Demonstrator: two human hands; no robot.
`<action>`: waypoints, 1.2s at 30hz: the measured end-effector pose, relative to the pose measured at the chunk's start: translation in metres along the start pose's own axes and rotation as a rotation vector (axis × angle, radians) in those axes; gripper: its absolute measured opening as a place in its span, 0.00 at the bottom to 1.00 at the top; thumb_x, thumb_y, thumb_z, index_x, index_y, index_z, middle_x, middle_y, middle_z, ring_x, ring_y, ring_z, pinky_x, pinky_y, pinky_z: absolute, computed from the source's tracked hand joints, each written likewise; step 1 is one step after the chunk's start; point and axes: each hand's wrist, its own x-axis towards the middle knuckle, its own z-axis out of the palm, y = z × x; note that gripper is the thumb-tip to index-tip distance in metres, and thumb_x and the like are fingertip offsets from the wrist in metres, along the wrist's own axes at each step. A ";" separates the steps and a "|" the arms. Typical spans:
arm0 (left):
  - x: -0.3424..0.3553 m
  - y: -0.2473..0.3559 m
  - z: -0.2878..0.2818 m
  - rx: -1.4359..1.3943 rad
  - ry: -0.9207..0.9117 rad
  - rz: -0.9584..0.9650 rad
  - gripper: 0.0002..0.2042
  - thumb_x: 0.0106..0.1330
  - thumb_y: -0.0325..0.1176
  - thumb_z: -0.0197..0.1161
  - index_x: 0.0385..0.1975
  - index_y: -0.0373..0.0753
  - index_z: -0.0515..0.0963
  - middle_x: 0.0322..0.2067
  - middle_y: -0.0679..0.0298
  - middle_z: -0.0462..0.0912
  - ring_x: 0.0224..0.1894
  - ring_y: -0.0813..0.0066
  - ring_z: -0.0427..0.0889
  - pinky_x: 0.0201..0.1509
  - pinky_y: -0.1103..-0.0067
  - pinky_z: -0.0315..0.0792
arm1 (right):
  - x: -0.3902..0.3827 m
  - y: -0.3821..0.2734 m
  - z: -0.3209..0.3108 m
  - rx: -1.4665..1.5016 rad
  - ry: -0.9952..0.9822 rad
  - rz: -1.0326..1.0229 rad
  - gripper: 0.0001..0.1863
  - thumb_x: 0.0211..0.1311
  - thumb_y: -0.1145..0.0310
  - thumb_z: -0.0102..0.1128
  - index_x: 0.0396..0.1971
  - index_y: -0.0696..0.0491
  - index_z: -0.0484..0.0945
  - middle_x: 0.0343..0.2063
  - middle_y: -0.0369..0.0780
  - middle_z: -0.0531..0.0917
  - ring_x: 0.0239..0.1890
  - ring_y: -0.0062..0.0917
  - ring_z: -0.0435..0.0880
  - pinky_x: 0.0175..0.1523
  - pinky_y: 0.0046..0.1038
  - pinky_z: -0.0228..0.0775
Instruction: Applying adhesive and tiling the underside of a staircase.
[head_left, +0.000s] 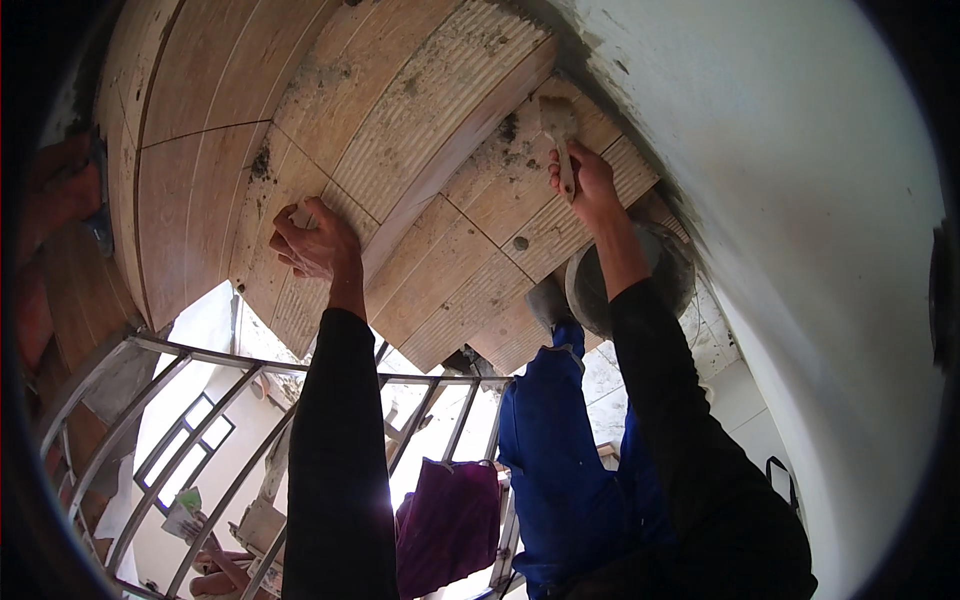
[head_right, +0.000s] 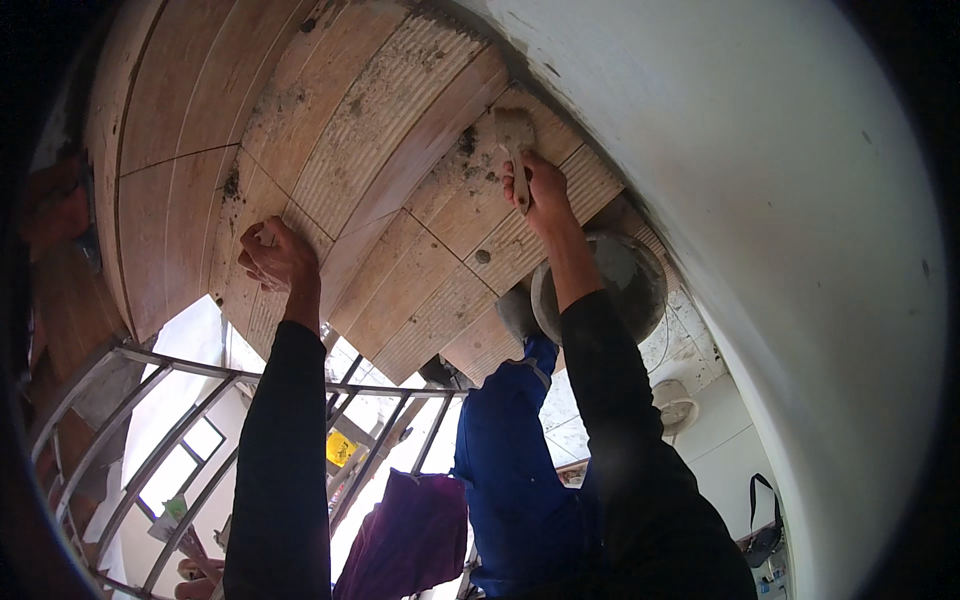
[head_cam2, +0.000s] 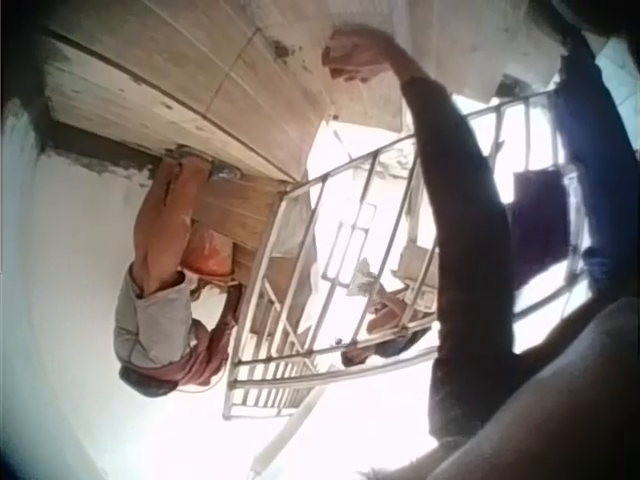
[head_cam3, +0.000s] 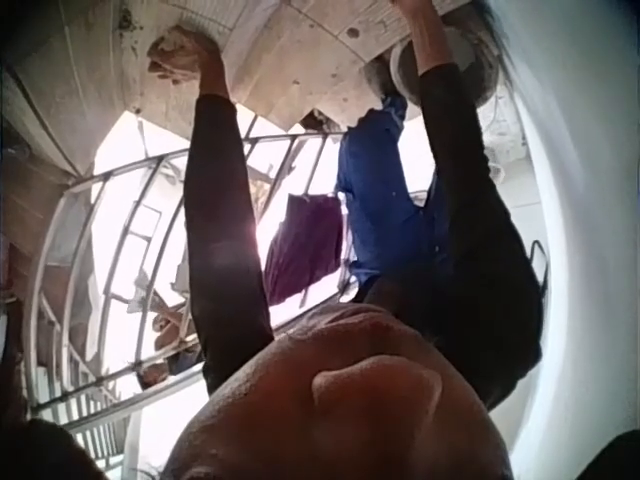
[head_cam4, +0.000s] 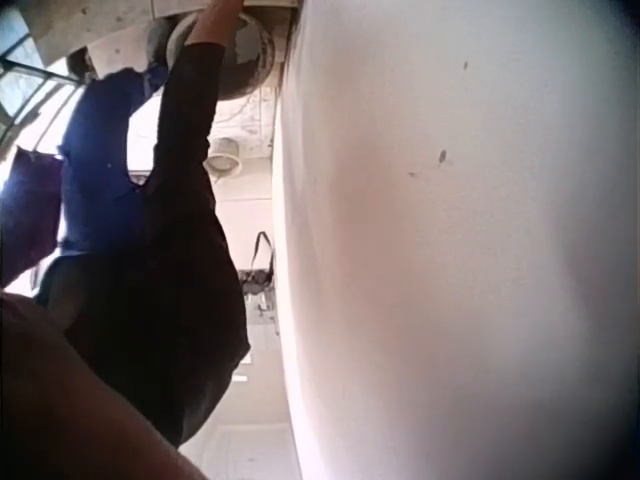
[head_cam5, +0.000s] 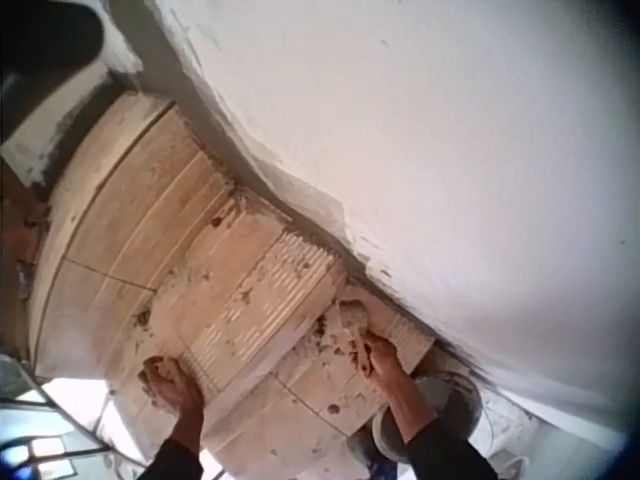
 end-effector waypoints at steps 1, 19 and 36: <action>-0.001 0.000 0.001 0.010 0.007 -0.001 0.24 0.64 0.60 0.58 0.52 0.51 0.78 0.55 0.56 0.73 0.59 0.54 0.71 0.60 0.52 0.62 | 0.001 0.005 -0.002 0.003 0.001 -0.005 0.12 0.81 0.61 0.51 0.51 0.53 0.76 0.29 0.38 0.82 0.24 0.22 0.76 0.27 0.28 0.70; 0.002 -0.003 -0.003 0.017 -0.018 0.019 0.27 0.65 0.61 0.55 0.54 0.48 0.75 0.54 0.55 0.71 0.55 0.55 0.71 0.57 0.54 0.62 | 0.034 0.040 0.061 -0.108 0.077 -0.447 0.23 0.82 0.60 0.52 0.73 0.40 0.70 0.30 0.31 0.78 0.22 0.15 0.69 0.25 0.21 0.62; -0.001 -0.001 -0.002 0.000 -0.018 0.006 0.26 0.64 0.60 0.56 0.53 0.48 0.76 0.52 0.56 0.72 0.55 0.56 0.71 0.57 0.54 0.61 | 0.037 0.010 0.032 -0.571 0.043 -0.707 0.24 0.78 0.63 0.61 0.69 0.52 0.73 0.32 0.36 0.84 0.34 0.18 0.82 0.36 0.25 0.75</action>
